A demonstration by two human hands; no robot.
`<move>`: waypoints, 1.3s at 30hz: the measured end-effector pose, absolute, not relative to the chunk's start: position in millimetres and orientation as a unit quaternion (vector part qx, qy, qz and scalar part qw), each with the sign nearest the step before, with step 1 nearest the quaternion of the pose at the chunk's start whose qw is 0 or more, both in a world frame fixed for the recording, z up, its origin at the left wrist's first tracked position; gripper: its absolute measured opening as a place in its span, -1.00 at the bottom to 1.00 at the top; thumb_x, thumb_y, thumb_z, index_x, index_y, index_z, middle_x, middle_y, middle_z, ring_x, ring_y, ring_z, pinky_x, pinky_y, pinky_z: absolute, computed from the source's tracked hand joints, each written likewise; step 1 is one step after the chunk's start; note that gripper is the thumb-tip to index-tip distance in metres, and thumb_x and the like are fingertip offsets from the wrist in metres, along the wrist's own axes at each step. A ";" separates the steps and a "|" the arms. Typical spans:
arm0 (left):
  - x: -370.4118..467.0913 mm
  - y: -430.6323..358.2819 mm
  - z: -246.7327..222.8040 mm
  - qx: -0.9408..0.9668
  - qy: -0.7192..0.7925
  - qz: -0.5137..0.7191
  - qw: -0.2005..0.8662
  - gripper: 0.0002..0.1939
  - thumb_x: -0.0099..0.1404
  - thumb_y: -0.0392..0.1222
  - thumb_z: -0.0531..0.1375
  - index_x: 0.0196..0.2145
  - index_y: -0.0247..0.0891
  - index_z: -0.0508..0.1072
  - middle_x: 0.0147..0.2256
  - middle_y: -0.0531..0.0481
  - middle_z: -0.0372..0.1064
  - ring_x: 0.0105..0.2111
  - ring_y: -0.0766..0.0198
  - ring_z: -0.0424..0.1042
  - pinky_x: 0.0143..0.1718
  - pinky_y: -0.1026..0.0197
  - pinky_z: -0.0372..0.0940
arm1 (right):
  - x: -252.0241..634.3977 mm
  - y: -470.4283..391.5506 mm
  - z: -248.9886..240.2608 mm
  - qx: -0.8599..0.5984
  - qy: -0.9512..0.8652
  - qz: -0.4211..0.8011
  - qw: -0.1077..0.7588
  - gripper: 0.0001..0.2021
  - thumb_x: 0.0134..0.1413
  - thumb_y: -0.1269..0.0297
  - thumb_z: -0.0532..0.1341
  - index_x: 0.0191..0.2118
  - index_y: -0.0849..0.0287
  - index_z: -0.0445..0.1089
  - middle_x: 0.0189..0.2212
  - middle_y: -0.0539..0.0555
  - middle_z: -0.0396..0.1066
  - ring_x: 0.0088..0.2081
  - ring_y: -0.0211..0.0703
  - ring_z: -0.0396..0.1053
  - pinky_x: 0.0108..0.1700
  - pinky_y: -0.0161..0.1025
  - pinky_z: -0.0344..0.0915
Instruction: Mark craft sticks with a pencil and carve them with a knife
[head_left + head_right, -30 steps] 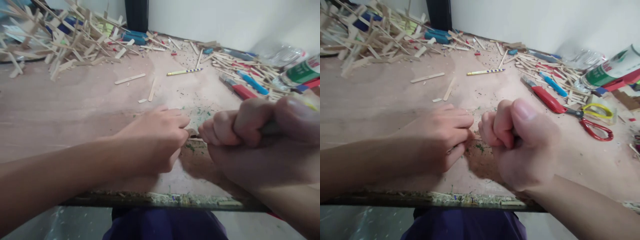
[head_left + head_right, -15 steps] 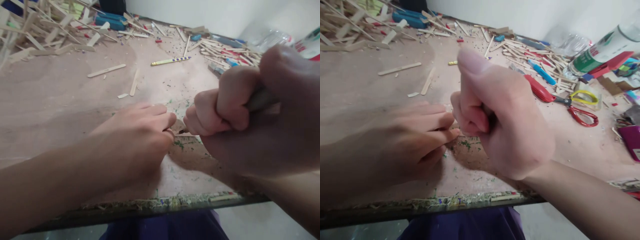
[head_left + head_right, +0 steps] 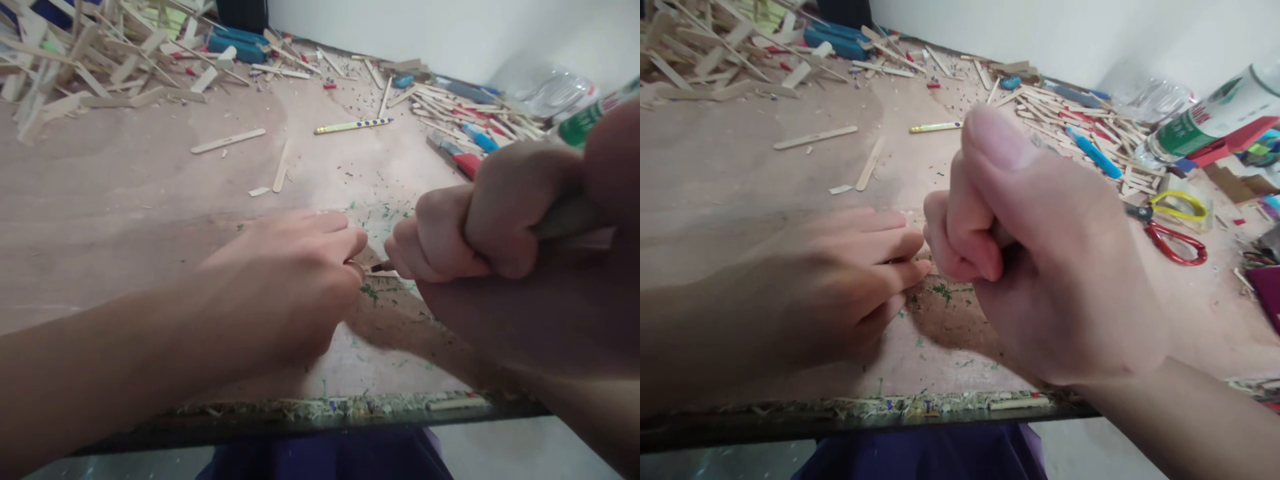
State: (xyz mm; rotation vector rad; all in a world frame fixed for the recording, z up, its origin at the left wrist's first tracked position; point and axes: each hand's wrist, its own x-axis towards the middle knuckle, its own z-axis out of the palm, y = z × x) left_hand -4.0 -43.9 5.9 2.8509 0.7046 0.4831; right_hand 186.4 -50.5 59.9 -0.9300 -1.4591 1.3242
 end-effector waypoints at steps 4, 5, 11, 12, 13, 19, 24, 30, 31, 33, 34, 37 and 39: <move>-4.9 -43.4 5.8 0.952 0.238 0.170 0.091 -0.68 0.26 -0.46 0.09 -0.57 -0.19 0.43 -0.44 -0.04 0.28 -0.40 0.13 0.21 -0.38 0.04 0.08 | 182.8 -52.9 56.6 -0.374 -0.579 0.549 0.472 -0.39 0.24 0.07 0.35 -0.60 0.19 -0.04 -0.69 -0.10 -0.06 -0.65 -0.34 -0.01 -0.53 -0.19 0.10; -4.7 -43.3 5.5 0.952 0.239 0.170 0.091 -0.68 0.27 -0.46 0.09 -0.57 -0.19 0.42 -0.44 -0.04 0.28 -0.40 0.14 0.21 -0.39 0.04 0.08 | 182.0 -52.2 56.4 -0.387 -0.567 0.552 0.473 -0.37 0.23 0.06 0.36 -0.61 0.20 -0.04 -0.70 -0.10 -0.07 -0.66 -0.35 -0.02 -0.54 -0.20 0.08; -1.8 -41.3 4.1 0.949 0.246 0.174 0.093 -0.75 0.16 -0.47 0.15 -0.58 -0.22 0.42 -0.46 -0.02 0.29 -0.41 0.18 0.22 -0.41 0.10 0.08 | 170.5 -45.9 62.8 -0.456 -0.508 0.548 0.484 -0.25 0.12 0.04 0.45 -0.74 0.24 -0.07 -0.78 -0.09 -0.11 -0.72 -0.38 -0.02 -0.61 -0.23 0.04; -1.5 -40.9 4.1 0.949 0.249 0.170 0.092 -0.78 0.14 -0.47 0.16 -0.57 -0.23 0.43 -0.45 -0.02 0.31 -0.40 0.18 0.23 -0.40 0.10 0.09 | 168.4 -45.9 64.6 -0.472 -0.503 0.540 0.483 -0.21 0.11 0.05 0.46 -0.77 0.27 -0.11 -0.79 -0.09 -0.14 -0.73 -0.39 -0.03 -0.62 -0.23 0.03; -1.4 -40.7 4.1 0.949 0.251 0.167 0.090 -0.80 0.14 -0.45 0.18 -0.56 -0.23 0.45 -0.44 -0.02 0.32 -0.39 0.18 0.24 -0.40 0.11 0.09 | 166.4 -46.2 66.4 -0.490 -0.498 0.533 0.477 -0.17 0.11 0.07 0.46 -0.79 0.29 -0.15 -0.80 -0.08 -0.17 -0.74 -0.41 -0.04 -0.63 -0.24 0.02; -1.7 -41.0 7.2 0.948 0.264 0.152 0.088 -0.82 0.22 -0.41 0.23 -0.52 -0.24 0.48 -0.44 -0.01 0.31 -0.39 0.18 0.25 -0.37 0.10 0.12 | 158.7 -49.4 71.5 -0.537 -0.464 0.549 0.441 -0.10 0.25 0.05 0.36 -0.84 0.31 -0.24 -0.83 -0.03 -0.26 -0.75 -0.43 -0.11 -0.64 -0.20 -0.09; -1.6 -41.0 6.9 0.951 0.263 0.138 0.091 -0.78 0.22 -0.41 0.20 -0.55 -0.23 0.44 -0.44 -0.02 0.28 -0.38 0.17 0.25 -0.39 0.11 0.12 | 154.3 -48.9 71.6 -0.516 -0.458 0.545 0.477 -0.16 0.24 0.04 0.37 -0.83 0.23 -0.17 -0.82 -0.05 -0.33 -0.73 -0.39 -0.20 -0.64 -0.13 -0.17; 0.7 -40.4 7.9 0.949 0.273 0.121 0.104 -0.89 0.14 -0.36 0.22 -0.51 -0.21 0.45 -0.40 -0.03 0.35 -0.35 0.15 0.29 -0.36 0.09 0.13 | 163.5 -69.8 46.9 -0.450 -0.515 0.487 0.543 -0.29 0.20 0.16 0.38 -0.69 0.19 -0.15 -0.68 -0.07 -0.25 -0.66 -0.35 -0.18 -0.58 -0.08 -0.07; 1.2 -40.1 9.0 0.950 0.275 0.113 0.100 -0.88 0.13 -0.36 0.22 -0.52 -0.21 0.43 -0.41 -0.02 0.34 -0.36 0.16 0.27 -0.36 0.09 0.13 | 164.9 -72.4 43.2 -0.443 -0.524 0.473 0.553 -0.33 0.19 0.17 0.38 -0.67 0.17 -0.12 -0.66 -0.07 -0.22 -0.64 -0.33 -0.16 -0.58 -0.09 -0.06; 2.1 -39.6 10.8 0.953 0.273 0.098 0.088 -0.85 0.12 -0.37 0.22 -0.55 -0.22 0.38 -0.42 -0.02 0.32 -0.37 0.18 0.26 -0.36 0.10 0.13 | 164.9 -72.8 40.1 -0.437 -0.526 0.453 0.573 -0.36 0.17 0.19 0.38 -0.66 0.15 -0.09 -0.65 -0.08 -0.22 -0.64 -0.32 -0.15 -0.58 -0.10 -0.09; 2.3 -39.5 11.3 0.954 0.272 0.093 0.085 -0.86 0.13 -0.37 0.22 -0.54 -0.22 0.37 -0.41 -0.02 0.33 -0.36 0.17 0.28 -0.35 0.10 0.15 | 163.6 -70.5 40.7 -0.439 -0.521 0.453 0.576 -0.37 0.17 0.21 0.38 -0.68 0.15 -0.09 -0.67 -0.08 -0.22 -0.65 -0.33 -0.15 -0.59 -0.11 -0.12; 2.5 -39.9 11.1 0.957 0.264 0.091 0.075 -0.87 0.20 -0.35 0.19 -0.49 -0.22 0.39 -0.37 -0.05 0.36 -0.29 0.11 0.33 -0.30 0.08 0.21 | 158.8 -58.5 46.6 -0.456 -0.474 0.499 0.564 -0.36 0.15 0.30 0.32 -0.75 0.16 -0.13 -0.75 -0.09 -0.29 -0.70 -0.36 -0.21 -0.61 -0.16 -0.24; 2.3 -40.3 10.6 0.961 0.255 0.086 0.062 -0.84 0.26 -0.36 0.15 -0.47 -0.23 0.40 -0.38 -0.06 0.35 -0.28 0.09 0.36 -0.27 0.06 0.24 | 158.6 -52.3 49.2 -0.458 -0.442 0.535 0.556 -0.38 0.11 0.33 0.28 -0.76 0.16 -0.15 -0.79 -0.11 -0.36 -0.73 -0.38 -0.28 -0.64 -0.19 -0.29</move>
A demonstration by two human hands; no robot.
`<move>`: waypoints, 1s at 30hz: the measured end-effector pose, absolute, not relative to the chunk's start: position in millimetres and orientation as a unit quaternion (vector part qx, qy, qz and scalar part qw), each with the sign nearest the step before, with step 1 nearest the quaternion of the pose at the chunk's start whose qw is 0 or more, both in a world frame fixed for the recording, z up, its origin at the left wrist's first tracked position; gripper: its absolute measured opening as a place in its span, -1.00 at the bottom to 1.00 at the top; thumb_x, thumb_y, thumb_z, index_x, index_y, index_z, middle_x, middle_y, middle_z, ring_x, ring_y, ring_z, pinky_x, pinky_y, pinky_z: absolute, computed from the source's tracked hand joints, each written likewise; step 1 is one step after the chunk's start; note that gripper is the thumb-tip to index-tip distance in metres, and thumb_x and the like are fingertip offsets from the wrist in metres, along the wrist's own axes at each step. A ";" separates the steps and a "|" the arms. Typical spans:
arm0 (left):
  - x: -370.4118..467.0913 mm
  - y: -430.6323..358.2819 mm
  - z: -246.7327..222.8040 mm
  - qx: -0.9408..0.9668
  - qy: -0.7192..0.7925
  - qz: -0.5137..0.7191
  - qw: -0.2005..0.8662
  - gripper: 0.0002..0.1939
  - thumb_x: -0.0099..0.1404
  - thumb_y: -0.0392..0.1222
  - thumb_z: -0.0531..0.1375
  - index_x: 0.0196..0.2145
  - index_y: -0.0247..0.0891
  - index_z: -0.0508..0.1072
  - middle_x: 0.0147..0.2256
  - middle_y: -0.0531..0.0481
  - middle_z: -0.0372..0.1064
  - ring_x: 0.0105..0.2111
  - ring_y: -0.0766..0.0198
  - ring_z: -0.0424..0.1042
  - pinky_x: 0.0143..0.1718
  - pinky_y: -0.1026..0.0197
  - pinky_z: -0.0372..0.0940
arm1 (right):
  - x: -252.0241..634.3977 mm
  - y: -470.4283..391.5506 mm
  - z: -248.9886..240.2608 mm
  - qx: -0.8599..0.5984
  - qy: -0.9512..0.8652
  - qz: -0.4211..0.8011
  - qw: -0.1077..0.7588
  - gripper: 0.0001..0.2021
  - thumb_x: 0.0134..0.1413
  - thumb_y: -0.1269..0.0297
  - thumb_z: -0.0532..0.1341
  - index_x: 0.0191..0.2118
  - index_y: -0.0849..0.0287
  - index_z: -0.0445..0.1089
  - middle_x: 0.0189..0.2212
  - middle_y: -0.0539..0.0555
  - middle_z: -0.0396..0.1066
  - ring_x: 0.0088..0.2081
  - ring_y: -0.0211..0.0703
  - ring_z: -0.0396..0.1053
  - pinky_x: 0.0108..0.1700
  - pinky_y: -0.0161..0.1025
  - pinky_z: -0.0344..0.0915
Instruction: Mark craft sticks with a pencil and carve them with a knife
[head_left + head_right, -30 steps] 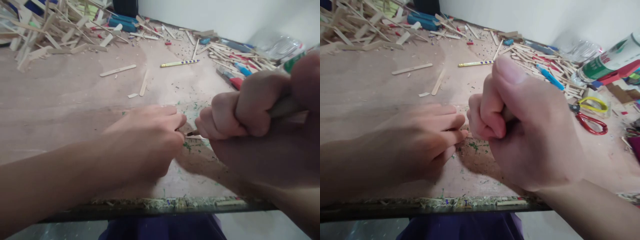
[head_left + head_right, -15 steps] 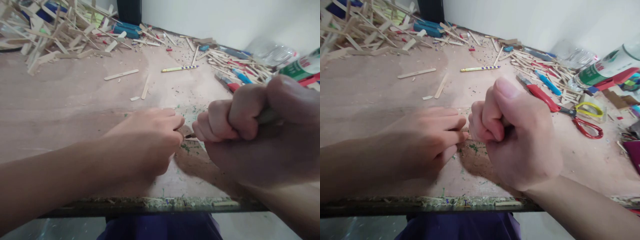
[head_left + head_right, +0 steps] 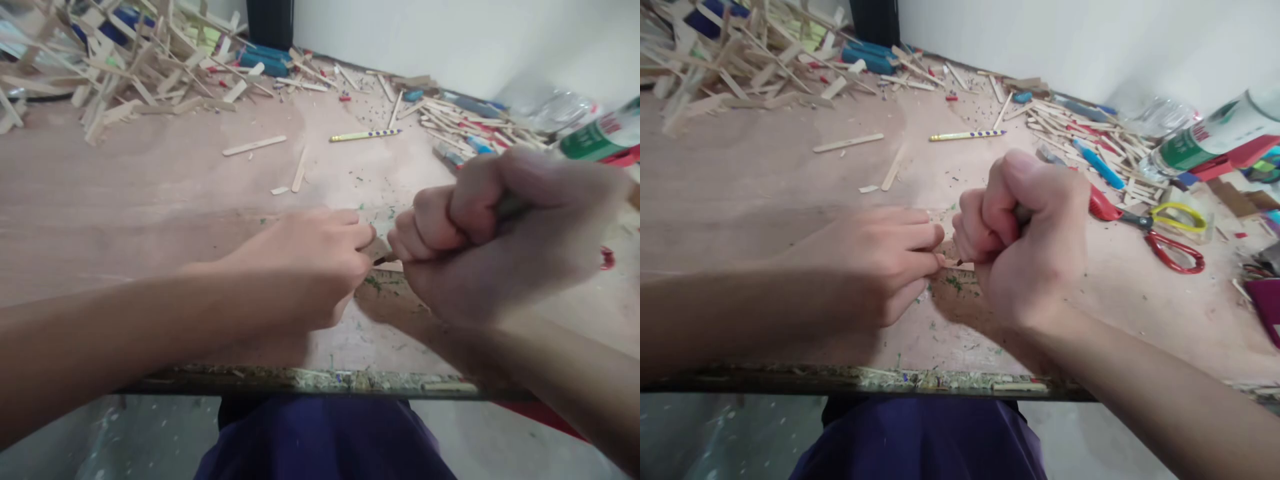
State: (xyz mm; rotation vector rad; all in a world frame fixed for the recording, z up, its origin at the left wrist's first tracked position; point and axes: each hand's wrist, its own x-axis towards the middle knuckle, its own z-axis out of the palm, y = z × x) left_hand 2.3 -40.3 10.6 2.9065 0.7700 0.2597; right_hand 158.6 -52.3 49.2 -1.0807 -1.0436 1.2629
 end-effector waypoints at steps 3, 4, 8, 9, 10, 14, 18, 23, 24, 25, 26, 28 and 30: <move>1.9 -40.4 10.9 0.964 0.249 0.066 0.066 -0.86 0.30 -0.34 0.15 -0.40 -0.27 0.48 -0.33 -0.09 0.40 -0.23 0.06 0.39 -0.21 0.04 0.28 | 164.3 -50.3 46.3 -0.403 -0.478 0.551 0.553 -0.45 0.03 0.31 0.29 -0.75 0.14 -0.09 -0.77 -0.13 -0.29 -0.71 -0.38 -0.24 -0.63 -0.22 -0.24; 1.7 -40.3 11.3 0.964 0.250 0.060 0.074 -0.87 0.30 -0.32 0.16 -0.37 -0.28 0.51 -0.29 -0.11 0.43 -0.20 0.04 0.40 -0.17 0.03 0.30 | 167.0 -50.3 44.1 -0.388 -0.494 0.558 0.542 -0.46 0.03 0.30 0.30 -0.75 0.13 -0.06 -0.77 -0.13 -0.25 -0.70 -0.38 -0.20 -0.62 -0.21 -0.19; 0.2 -41.0 11.8 0.966 0.236 0.067 0.078 -0.83 0.34 -0.34 0.14 -0.38 -0.27 0.51 -0.25 -0.12 0.46 -0.18 0.05 0.39 -0.12 0.04 0.29 | 176.4 -45.6 38.0 -0.353 -0.500 0.604 0.510 -0.49 0.05 0.23 0.28 -0.74 0.11 -0.03 -0.77 -0.12 -0.18 -0.69 -0.35 -0.15 -0.62 -0.20 -0.13; -0.5 -41.4 11.2 0.967 0.233 0.079 0.068 -0.81 0.34 -0.36 0.12 -0.40 -0.27 0.49 -0.29 -0.11 0.44 -0.22 0.08 0.38 -0.16 0.06 0.27 | 178.1 -43.5 38.2 -0.348 -0.489 0.610 0.517 -0.50 0.05 0.22 0.27 -0.73 0.11 -0.02 -0.77 -0.12 -0.20 -0.69 -0.35 -0.17 -0.63 -0.21 -0.17; -1.1 -41.8 10.4 0.967 0.229 0.090 0.060 -0.81 0.34 -0.38 0.12 -0.40 -0.27 0.47 -0.32 -0.09 0.42 -0.26 0.11 0.35 -0.21 0.08 0.25 | 179.6 -41.7 39.1 -0.347 -0.482 0.613 0.521 -0.51 0.05 0.22 0.26 -0.73 0.11 -0.01 -0.76 -0.12 -0.20 -0.69 -0.35 -0.19 -0.63 -0.21 -0.19; -2.9 -42.0 4.9 0.963 0.225 0.138 0.054 -0.80 0.32 -0.39 0.13 -0.46 -0.24 0.42 -0.39 -0.06 0.34 -0.34 0.13 0.30 -0.29 0.09 0.16 | 182.8 -39.5 45.5 -0.354 -0.500 0.611 0.501 -0.48 0.08 0.21 0.28 -0.74 0.12 0.02 -0.76 -0.10 -0.18 -0.67 -0.33 -0.11 -0.60 -0.22 -0.11; -3.7 -39.5 -0.2 0.958 0.229 0.158 0.073 -0.77 0.30 -0.40 0.10 -0.48 -0.23 0.42 -0.39 -0.05 0.30 -0.37 0.14 0.26 -0.32 0.08 0.13 | 182.2 -41.1 49.7 -0.364 -0.495 0.597 0.515 -0.46 0.12 0.26 0.29 -0.74 0.14 0.01 -0.75 -0.12 -0.21 -0.66 -0.35 -0.13 -0.59 -0.24 -0.12; -5.0 -36.4 -2.7 0.948 0.244 0.172 0.110 -0.73 0.32 -0.39 0.07 -0.46 -0.23 0.48 -0.42 -0.03 0.25 -0.40 0.16 0.22 -0.37 0.09 0.09 | 180.3 -42.5 51.9 -0.383 -0.481 0.596 0.516 -0.41 0.27 0.27 0.21 -0.74 0.15 -0.04 -0.76 -0.12 -0.25 -0.68 -0.35 -0.17 -0.60 -0.25 -0.12; -5.0 -36.0 -2.7 0.947 0.247 0.167 0.117 -0.73 0.33 -0.37 0.06 -0.46 -0.22 0.48 -0.41 -0.04 0.25 -0.40 0.16 0.22 -0.37 0.09 0.09 | 179.9 -42.9 52.4 -0.389 -0.483 0.596 0.510 -0.40 0.29 0.27 0.21 -0.74 0.15 -0.04 -0.76 -0.12 -0.25 -0.68 -0.35 -0.17 -0.60 -0.25 -0.11; -4.9 -35.7 -2.6 0.947 0.251 0.160 0.121 -0.72 0.33 -0.36 0.06 -0.46 -0.22 0.48 -0.41 -0.04 0.25 -0.39 0.16 0.23 -0.37 0.09 0.09 | 179.4 -43.4 52.9 -0.391 -0.488 0.592 0.508 -0.39 0.30 0.25 0.21 -0.75 0.15 -0.04 -0.76 -0.12 -0.26 -0.68 -0.34 -0.16 -0.60 -0.25 -0.10; -4.7 -35.5 -2.4 0.947 0.254 0.153 0.121 -0.73 0.33 -0.36 0.07 -0.47 -0.22 0.48 -0.41 -0.04 0.26 -0.39 0.15 0.23 -0.37 0.09 0.09 | 179.1 -43.8 53.3 -0.393 -0.493 0.586 0.509 -0.39 0.30 0.25 0.22 -0.75 0.15 -0.03 -0.76 -0.12 -0.26 -0.68 -0.34 -0.15 -0.60 -0.24 -0.10; -4.1 -35.3 -1.8 0.950 0.256 0.140 0.113 -0.73 0.34 -0.35 0.07 -0.48 -0.21 0.46 -0.41 -0.04 0.26 -0.38 0.14 0.23 -0.35 0.08 0.10 | 178.7 -44.6 53.6 -0.398 -0.500 0.576 0.511 -0.39 0.29 0.25 0.23 -0.75 0.15 -0.01 -0.76 -0.11 -0.24 -0.68 -0.34 -0.13 -0.59 -0.24 -0.08; -3.6 -35.3 -1.5 0.952 0.251 0.137 0.107 -0.73 0.34 -0.35 0.07 -0.50 -0.21 0.44 -0.41 -0.04 0.27 -0.38 0.14 0.24 -0.34 0.08 0.12 | 179.2 -45.2 53.2 -0.399 -0.503 0.573 0.509 -0.39 0.28 0.24 0.24 -0.76 0.15 0.00 -0.76 -0.10 -0.22 -0.68 -0.34 -0.11 -0.59 -0.23 -0.07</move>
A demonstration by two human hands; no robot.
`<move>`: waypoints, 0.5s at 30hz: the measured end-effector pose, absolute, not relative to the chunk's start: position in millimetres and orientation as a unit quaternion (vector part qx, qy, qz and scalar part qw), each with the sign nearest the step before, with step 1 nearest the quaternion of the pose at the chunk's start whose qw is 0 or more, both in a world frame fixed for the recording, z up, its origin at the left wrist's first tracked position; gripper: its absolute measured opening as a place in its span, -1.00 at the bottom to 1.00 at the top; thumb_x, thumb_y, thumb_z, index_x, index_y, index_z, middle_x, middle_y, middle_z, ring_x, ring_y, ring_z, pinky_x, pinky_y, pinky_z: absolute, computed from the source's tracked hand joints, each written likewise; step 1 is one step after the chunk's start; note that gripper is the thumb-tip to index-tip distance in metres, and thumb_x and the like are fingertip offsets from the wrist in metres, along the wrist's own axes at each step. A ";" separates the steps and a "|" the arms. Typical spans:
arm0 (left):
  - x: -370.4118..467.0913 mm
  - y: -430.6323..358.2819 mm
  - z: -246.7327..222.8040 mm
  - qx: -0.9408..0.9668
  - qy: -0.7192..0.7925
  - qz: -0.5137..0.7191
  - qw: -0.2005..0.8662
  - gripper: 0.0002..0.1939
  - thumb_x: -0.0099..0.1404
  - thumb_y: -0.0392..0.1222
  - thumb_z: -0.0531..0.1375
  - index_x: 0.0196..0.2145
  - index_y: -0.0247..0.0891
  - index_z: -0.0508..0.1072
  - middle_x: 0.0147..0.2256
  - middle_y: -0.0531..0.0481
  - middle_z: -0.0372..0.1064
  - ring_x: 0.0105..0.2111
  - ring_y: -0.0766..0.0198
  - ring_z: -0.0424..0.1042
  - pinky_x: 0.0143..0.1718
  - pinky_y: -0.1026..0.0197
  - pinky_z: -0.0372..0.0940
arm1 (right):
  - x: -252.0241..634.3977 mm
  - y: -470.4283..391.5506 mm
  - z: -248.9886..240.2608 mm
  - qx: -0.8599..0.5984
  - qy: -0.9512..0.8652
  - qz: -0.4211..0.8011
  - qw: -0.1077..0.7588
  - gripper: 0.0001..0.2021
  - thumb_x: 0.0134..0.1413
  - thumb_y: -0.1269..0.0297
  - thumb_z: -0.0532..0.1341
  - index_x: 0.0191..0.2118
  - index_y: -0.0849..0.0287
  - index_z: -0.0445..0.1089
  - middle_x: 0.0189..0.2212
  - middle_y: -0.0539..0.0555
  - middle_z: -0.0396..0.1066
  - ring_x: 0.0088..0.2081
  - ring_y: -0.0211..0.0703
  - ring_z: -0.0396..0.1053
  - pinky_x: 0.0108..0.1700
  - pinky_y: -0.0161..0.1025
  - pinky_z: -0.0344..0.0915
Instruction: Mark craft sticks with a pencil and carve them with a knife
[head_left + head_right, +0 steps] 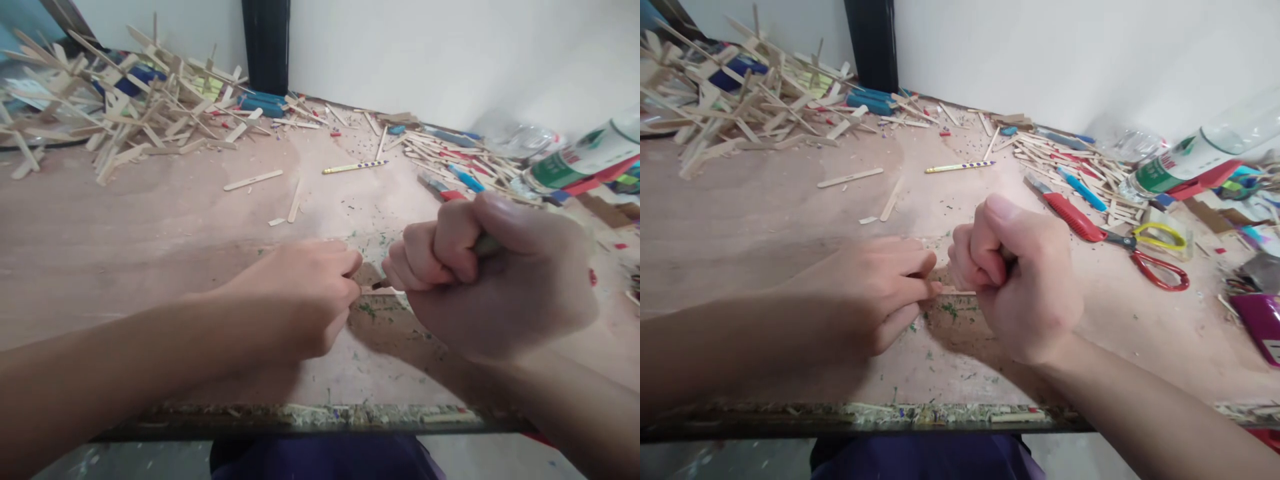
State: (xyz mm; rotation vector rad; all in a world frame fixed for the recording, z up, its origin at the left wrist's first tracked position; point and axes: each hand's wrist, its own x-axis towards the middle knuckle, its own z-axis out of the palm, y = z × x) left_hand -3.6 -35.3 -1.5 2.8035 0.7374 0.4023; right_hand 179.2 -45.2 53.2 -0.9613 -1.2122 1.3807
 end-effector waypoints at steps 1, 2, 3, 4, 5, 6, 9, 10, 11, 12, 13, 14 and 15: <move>-3.4 -35.4 -1.5 0.953 0.248 0.138 0.107 -0.72 0.33 -0.35 0.07 -0.50 -0.21 0.43 -0.41 -0.04 0.27 -0.38 0.15 0.24 -0.34 0.08 0.12 | 179.7 -45.5 52.7 -0.399 -0.504 0.577 0.503 -0.39 0.27 0.23 0.25 -0.76 0.15 0.01 -0.76 -0.10 -0.21 -0.68 -0.33 -0.10 -0.59 -0.23 -0.06; -3.3 -35.5 -1.6 0.953 0.247 0.140 0.107 -0.72 0.33 -0.36 0.08 -0.51 -0.21 0.42 -0.42 -0.04 0.27 -0.38 0.15 0.24 -0.34 0.08 0.12 | 180.2 -45.7 52.1 -0.400 -0.504 0.582 0.497 -0.39 0.25 0.22 0.27 -0.76 0.15 0.01 -0.76 -0.10 -0.20 -0.67 -0.32 -0.09 -0.58 -0.22 -0.05; -3.2 -35.5 -1.7 0.952 0.247 0.143 0.107 -0.72 0.33 -0.36 0.08 -0.51 -0.21 0.42 -0.42 -0.03 0.27 -0.38 0.15 0.24 -0.35 0.08 0.12 | 180.8 -46.0 51.5 -0.400 -0.504 0.584 0.495 -0.39 0.24 0.20 0.29 -0.76 0.15 0.01 -0.76 -0.10 -0.20 -0.67 -0.32 -0.08 -0.58 -0.22 -0.05; -3.2 -35.6 -1.6 0.952 0.248 0.146 0.107 -0.72 0.33 -0.36 0.07 -0.52 -0.21 0.42 -0.42 -0.03 0.27 -0.38 0.16 0.24 -0.35 0.07 0.12 | 181.3 -46.2 50.9 -0.399 -0.505 0.586 0.492 -0.39 0.22 0.19 0.30 -0.76 0.15 0.02 -0.75 -0.10 -0.19 -0.67 -0.32 -0.07 -0.58 -0.22 -0.05; -3.2 -35.7 -1.4 0.951 0.249 0.151 0.107 -0.71 0.33 -0.36 0.07 -0.53 -0.21 0.41 -0.42 -0.03 0.27 -0.38 0.15 0.24 -0.35 0.07 0.12 | 181.8 -46.3 50.4 -0.399 -0.506 0.585 0.492 -0.39 0.21 0.18 0.32 -0.75 0.15 0.02 -0.75 -0.10 -0.18 -0.66 -0.33 -0.07 -0.57 -0.22 -0.05; -3.1 -35.8 -1.1 0.950 0.249 0.155 0.106 -0.70 0.34 -0.35 0.06 -0.53 -0.21 0.41 -0.43 -0.04 0.27 -0.38 0.15 0.23 -0.35 0.07 0.12 | 182.1 -46.4 50.0 -0.398 -0.509 0.584 0.491 -0.39 0.19 0.17 0.33 -0.75 0.15 0.02 -0.75 -0.10 -0.17 -0.66 -0.33 -0.06 -0.57 -0.22 -0.05; -3.0 -36.3 0.5 0.951 0.251 0.147 0.108 -0.68 0.35 -0.36 0.04 -0.53 -0.22 0.42 -0.43 -0.04 0.27 -0.39 0.15 0.24 -0.35 0.06 0.12 | 181.8 -46.5 48.8 -0.399 -0.512 0.579 0.493 -0.38 0.17 0.15 0.35 -0.75 0.15 0.01 -0.75 -0.11 -0.17 -0.67 -0.33 -0.07 -0.57 -0.22 -0.07; -2.9 -36.4 1.0 0.951 0.252 0.144 0.109 -0.69 0.34 -0.36 0.05 -0.53 -0.22 0.42 -0.43 -0.04 0.27 -0.39 0.16 0.24 -0.35 0.07 0.12 | 181.2 -46.6 48.3 -0.403 -0.510 0.579 0.492 -0.38 0.17 0.16 0.34 -0.75 0.15 0.01 -0.75 -0.11 -0.17 -0.67 -0.33 -0.07 -0.58 -0.21 -0.07; -2.8 -36.5 1.4 0.951 0.253 0.141 0.111 -0.69 0.34 -0.36 0.05 -0.53 -0.22 0.42 -0.43 -0.03 0.27 -0.38 0.16 0.24 -0.35 0.07 0.12 | 180.2 -47.0 47.6 -0.404 -0.509 0.577 0.494 -0.38 0.18 0.16 0.33 -0.75 0.15 0.00 -0.75 -0.11 -0.18 -0.67 -0.33 -0.07 -0.58 -0.21 -0.08; -2.7 -36.5 1.8 0.950 0.255 0.140 0.113 -0.70 0.34 -0.35 0.06 -0.53 -0.22 0.41 -0.43 -0.03 0.27 -0.38 0.16 0.24 -0.34 0.07 0.12 | 178.8 -47.6 46.8 -0.404 -0.507 0.572 0.502 -0.38 0.20 0.17 0.31 -0.75 0.15 0.00 -0.75 -0.11 -0.19 -0.67 -0.33 -0.09 -0.59 -0.21 -0.10; -2.6 -36.4 2.3 0.949 0.258 0.140 0.114 -0.71 0.35 -0.34 0.06 -0.52 -0.22 0.41 -0.42 -0.03 0.28 -0.38 0.16 0.24 -0.34 0.07 0.12 | 177.1 -48.6 45.9 -0.405 -0.504 0.564 0.513 -0.39 0.21 0.20 0.30 -0.75 0.14 -0.01 -0.75 -0.11 -0.21 -0.68 -0.34 -0.11 -0.59 -0.21 -0.12; -2.5 -36.1 3.1 0.948 0.263 0.137 0.118 -0.72 0.36 -0.32 0.06 -0.50 -0.23 0.42 -0.41 -0.04 0.30 -0.37 0.15 0.25 -0.32 0.06 0.13 | 175.1 -49.9 45.1 -0.405 -0.504 0.558 0.520 -0.40 0.22 0.22 0.28 -0.75 0.14 -0.02 -0.75 -0.11 -0.22 -0.68 -0.33 -0.13 -0.60 -0.20 -0.12; -2.4 -35.7 4.1 0.947 0.268 0.128 0.125 -0.73 0.37 -0.31 0.07 -0.47 -0.23 0.44 -0.38 -0.05 0.33 -0.35 0.14 0.27 -0.30 0.05 0.14 | 172.9 -51.4 44.5 -0.405 -0.506 0.551 0.526 -0.41 0.23 0.26 0.26 -0.75 0.14 -0.01 -0.75 -0.11 -0.21 -0.69 -0.33 -0.14 -0.60 -0.20 -0.12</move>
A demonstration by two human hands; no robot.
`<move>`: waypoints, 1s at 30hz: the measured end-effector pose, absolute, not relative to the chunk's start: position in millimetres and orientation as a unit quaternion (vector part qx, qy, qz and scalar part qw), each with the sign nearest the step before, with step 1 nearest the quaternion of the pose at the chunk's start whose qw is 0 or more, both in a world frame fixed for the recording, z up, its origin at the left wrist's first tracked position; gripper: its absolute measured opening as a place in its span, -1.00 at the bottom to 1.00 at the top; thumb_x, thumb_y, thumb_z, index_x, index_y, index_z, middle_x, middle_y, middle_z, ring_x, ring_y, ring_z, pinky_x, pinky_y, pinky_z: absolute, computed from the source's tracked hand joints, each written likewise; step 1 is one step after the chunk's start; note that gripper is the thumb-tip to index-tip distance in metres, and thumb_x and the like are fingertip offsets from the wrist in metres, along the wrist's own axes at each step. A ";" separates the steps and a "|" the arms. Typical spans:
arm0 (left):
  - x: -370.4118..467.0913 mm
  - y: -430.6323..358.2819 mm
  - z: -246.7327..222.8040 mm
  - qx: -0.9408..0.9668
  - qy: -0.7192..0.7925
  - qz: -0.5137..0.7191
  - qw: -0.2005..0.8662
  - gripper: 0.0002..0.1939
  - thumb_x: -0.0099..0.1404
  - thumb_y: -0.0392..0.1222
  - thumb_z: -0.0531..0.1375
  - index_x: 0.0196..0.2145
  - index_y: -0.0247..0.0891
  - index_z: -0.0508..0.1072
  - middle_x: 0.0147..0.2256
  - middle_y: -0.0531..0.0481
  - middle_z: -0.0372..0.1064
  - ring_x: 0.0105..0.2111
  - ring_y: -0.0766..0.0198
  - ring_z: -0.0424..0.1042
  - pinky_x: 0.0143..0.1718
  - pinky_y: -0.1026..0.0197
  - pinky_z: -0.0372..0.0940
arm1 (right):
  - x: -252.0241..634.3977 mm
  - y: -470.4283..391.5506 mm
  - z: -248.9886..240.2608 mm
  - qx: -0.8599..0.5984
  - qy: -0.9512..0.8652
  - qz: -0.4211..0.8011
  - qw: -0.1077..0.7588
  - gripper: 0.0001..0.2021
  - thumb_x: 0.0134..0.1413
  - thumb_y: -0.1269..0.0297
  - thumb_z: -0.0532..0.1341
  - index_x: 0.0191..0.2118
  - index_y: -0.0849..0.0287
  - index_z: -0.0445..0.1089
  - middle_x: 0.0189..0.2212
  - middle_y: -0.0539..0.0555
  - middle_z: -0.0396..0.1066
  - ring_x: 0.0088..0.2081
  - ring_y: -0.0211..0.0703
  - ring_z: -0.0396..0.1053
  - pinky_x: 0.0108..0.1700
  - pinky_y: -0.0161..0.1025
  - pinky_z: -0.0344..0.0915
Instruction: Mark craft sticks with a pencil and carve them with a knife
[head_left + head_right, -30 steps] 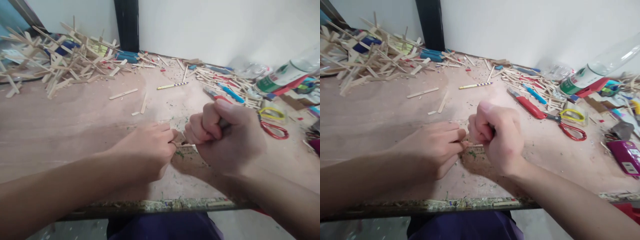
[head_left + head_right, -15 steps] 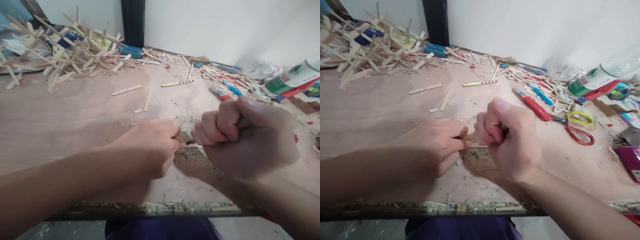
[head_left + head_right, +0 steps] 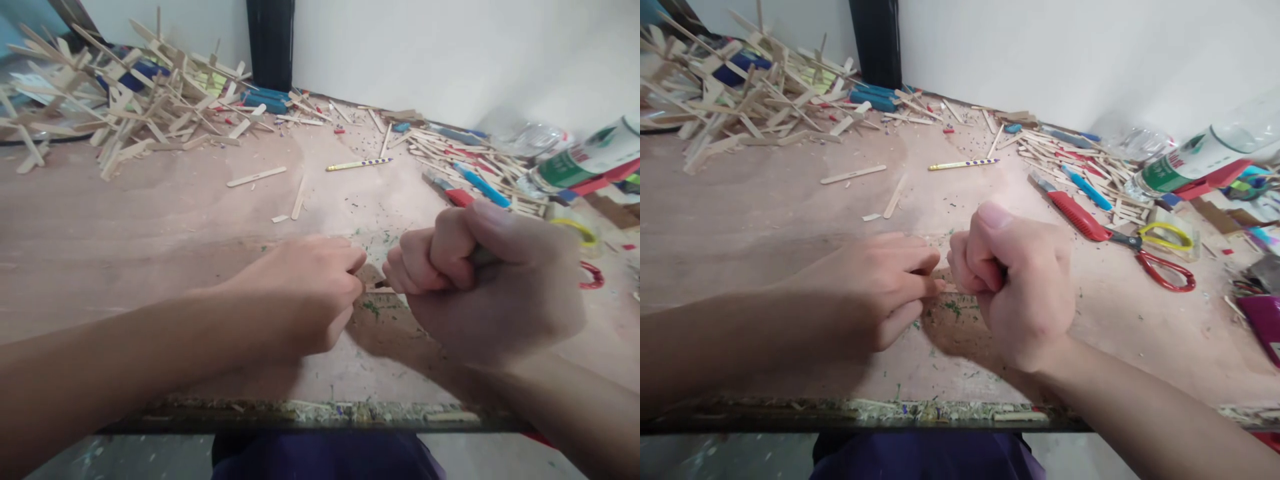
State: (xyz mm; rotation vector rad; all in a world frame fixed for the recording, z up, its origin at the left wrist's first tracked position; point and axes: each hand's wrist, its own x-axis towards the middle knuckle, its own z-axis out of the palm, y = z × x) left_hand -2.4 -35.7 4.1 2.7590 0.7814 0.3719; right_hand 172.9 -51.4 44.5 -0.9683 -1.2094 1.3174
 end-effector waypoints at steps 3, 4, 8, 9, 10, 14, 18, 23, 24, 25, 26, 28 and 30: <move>-1.6 -34.3 9.0 0.946 0.272 0.089 0.149 -0.83 0.32 -0.30 0.13 -0.39 -0.24 0.51 -0.29 -0.06 0.41 -0.24 0.08 0.36 -0.18 0.01 0.19 | 167.5 -54.5 44.0 -0.412 -0.510 0.535 0.534 -0.44 0.21 0.34 0.24 -0.75 0.13 0.00 -0.76 -0.11 -0.18 -0.69 -0.33 -0.15 -0.60 -0.19 -0.09; -1.2 -33.9 10.8 0.947 0.271 0.077 0.153 -0.85 0.30 -0.31 0.15 -0.38 -0.25 0.52 -0.28 -0.06 0.43 -0.20 0.07 0.38 -0.14 0.00 0.20 | 166.5 -54.4 44.2 -0.414 -0.509 0.532 0.535 -0.44 0.19 0.35 0.24 -0.75 0.13 -0.01 -0.76 -0.11 -0.19 -0.69 -0.34 -0.16 -0.60 -0.19 -0.10; 0.7 -32.3 15.7 0.951 0.271 0.049 0.139 -0.84 0.28 -0.29 0.17 -0.41 -0.26 0.54 -0.31 -0.07 0.43 -0.24 0.08 0.40 -0.12 -0.01 0.20 | 167.1 -48.6 44.6 -0.400 -0.497 0.554 0.535 -0.48 0.03 0.32 0.29 -0.74 0.14 -0.05 -0.75 -0.13 -0.24 -0.69 -0.37 -0.20 -0.61 -0.23 -0.18; 0.9 -31.9 16.0 0.953 0.269 0.044 0.136 -0.83 0.29 -0.29 0.16 -0.40 -0.26 0.55 -0.30 -0.07 0.43 -0.24 0.08 0.40 -0.13 -0.01 0.20 | 167.4 -47.3 44.1 -0.397 -0.488 0.567 0.532 -0.50 0.00 0.32 0.28 -0.75 0.14 -0.03 -0.76 -0.14 -0.24 -0.69 -0.38 -0.20 -0.62 -0.24 -0.18; 0.9 -31.6 16.0 0.954 0.265 0.040 0.133 -0.83 0.30 -0.28 0.16 -0.38 -0.26 0.56 -0.29 -0.08 0.44 -0.23 0.08 0.41 -0.12 -0.01 0.20 | 167.2 -46.6 43.5 -0.393 -0.478 0.579 0.531 -0.53 -0.02 0.33 0.26 -0.76 0.13 0.00 -0.76 -0.14 -0.24 -0.69 -0.38 -0.20 -0.62 -0.24 -0.17; -1.2 -33.3 15.5 0.956 0.260 0.048 0.125 -0.82 0.35 -0.27 0.17 -0.31 -0.27 0.59 -0.21 -0.10 0.47 -0.14 0.05 0.43 -0.08 -0.01 0.21 | 163.0 -52.7 39.7 -0.387 -0.457 0.578 0.554 -0.58 -0.04 0.38 0.21 -0.76 0.13 0.00 -0.76 -0.14 -0.24 -0.68 -0.38 -0.20 -0.60 -0.26 -0.19; -4.2 -37.6 15.4 0.958 0.244 0.077 0.129 -0.84 0.30 -0.32 0.18 -0.35 -0.28 0.59 -0.25 -0.08 0.48 -0.17 0.06 0.45 -0.08 -0.01 0.24 | 163.9 -55.1 35.2 -0.357 -0.486 0.567 0.561 -0.52 0.07 0.28 0.19 -0.73 0.12 -0.06 -0.78 -0.15 -0.22 -0.69 -0.37 -0.21 -0.60 -0.27 -0.16; -5.9 -37.8 12.6 0.958 0.240 0.100 0.119 -0.76 0.34 -0.36 0.13 -0.30 -0.26 0.61 -0.31 -0.04 0.43 -0.21 0.11 0.45 -0.04 -0.03 0.26 | 176.9 -41.2 34.3 -0.364 -0.502 0.579 0.529 -0.55 0.20 0.19 0.07 -0.69 0.06 -0.03 -0.76 -0.13 -0.20 -0.68 -0.31 -0.23 -0.63 -0.25 -0.18; -6.2 -37.7 12.3 0.957 0.243 0.103 0.124 -0.75 0.35 -0.36 0.12 -0.30 -0.26 0.61 -0.30 -0.05 0.42 -0.21 0.10 0.45 -0.03 -0.04 0.26 | 178.8 -40.0 34.7 -0.370 -0.506 0.579 0.521 -0.55 0.21 0.18 0.07 -0.68 0.06 -0.02 -0.75 -0.13 -0.18 -0.67 -0.30 -0.22 -0.63 -0.25 -0.18; -6.5 -37.6 11.9 0.956 0.243 0.103 0.129 -0.75 0.35 -0.37 0.11 -0.32 -0.26 0.61 -0.30 -0.05 0.42 -0.20 0.10 0.45 -0.02 -0.04 0.26 | 180.2 -39.8 35.5 -0.378 -0.511 0.578 0.512 -0.55 0.22 0.18 0.07 -0.68 0.06 0.00 -0.74 -0.12 -0.15 -0.67 -0.30 -0.19 -0.63 -0.25 -0.15; -6.7 -37.5 11.6 0.956 0.244 0.101 0.130 -0.74 0.34 -0.37 0.11 -0.34 -0.26 0.60 -0.30 -0.05 0.42 -0.19 0.09 0.45 -0.02 -0.05 0.25 | 181.2 -40.2 36.7 -0.385 -0.520 0.575 0.501 -0.54 0.23 0.18 0.09 -0.68 0.07 0.02 -0.74 -0.11 -0.10 -0.66 -0.29 -0.13 -0.61 -0.25 -0.10; -7.1 -37.1 10.8 0.957 0.242 0.102 0.127 -0.75 0.33 -0.37 0.11 -0.39 -0.26 0.58 -0.31 -0.05 0.43 -0.18 0.08 0.45 -0.01 -0.07 0.24 | 183.2 -42.6 41.5 -0.399 -0.540 0.565 0.479 -0.52 0.28 0.20 0.13 -0.68 0.10 0.12 -0.72 -0.07 0.05 -0.63 -0.27 0.05 -0.54 -0.24 0.06; -7.5 -36.6 9.9 0.957 0.239 0.109 0.120 -0.76 0.30 -0.36 0.11 -0.42 -0.26 0.56 -0.32 -0.05 0.43 -0.20 0.08 0.45 -0.02 -0.08 0.23 | 186.6 -45.2 50.0 -0.430 -0.581 0.532 0.440 -0.52 0.35 0.22 0.14 -0.65 0.14 0.26 -0.66 -0.02 0.24 -0.53 -0.25 0.24 -0.40 -0.23 0.20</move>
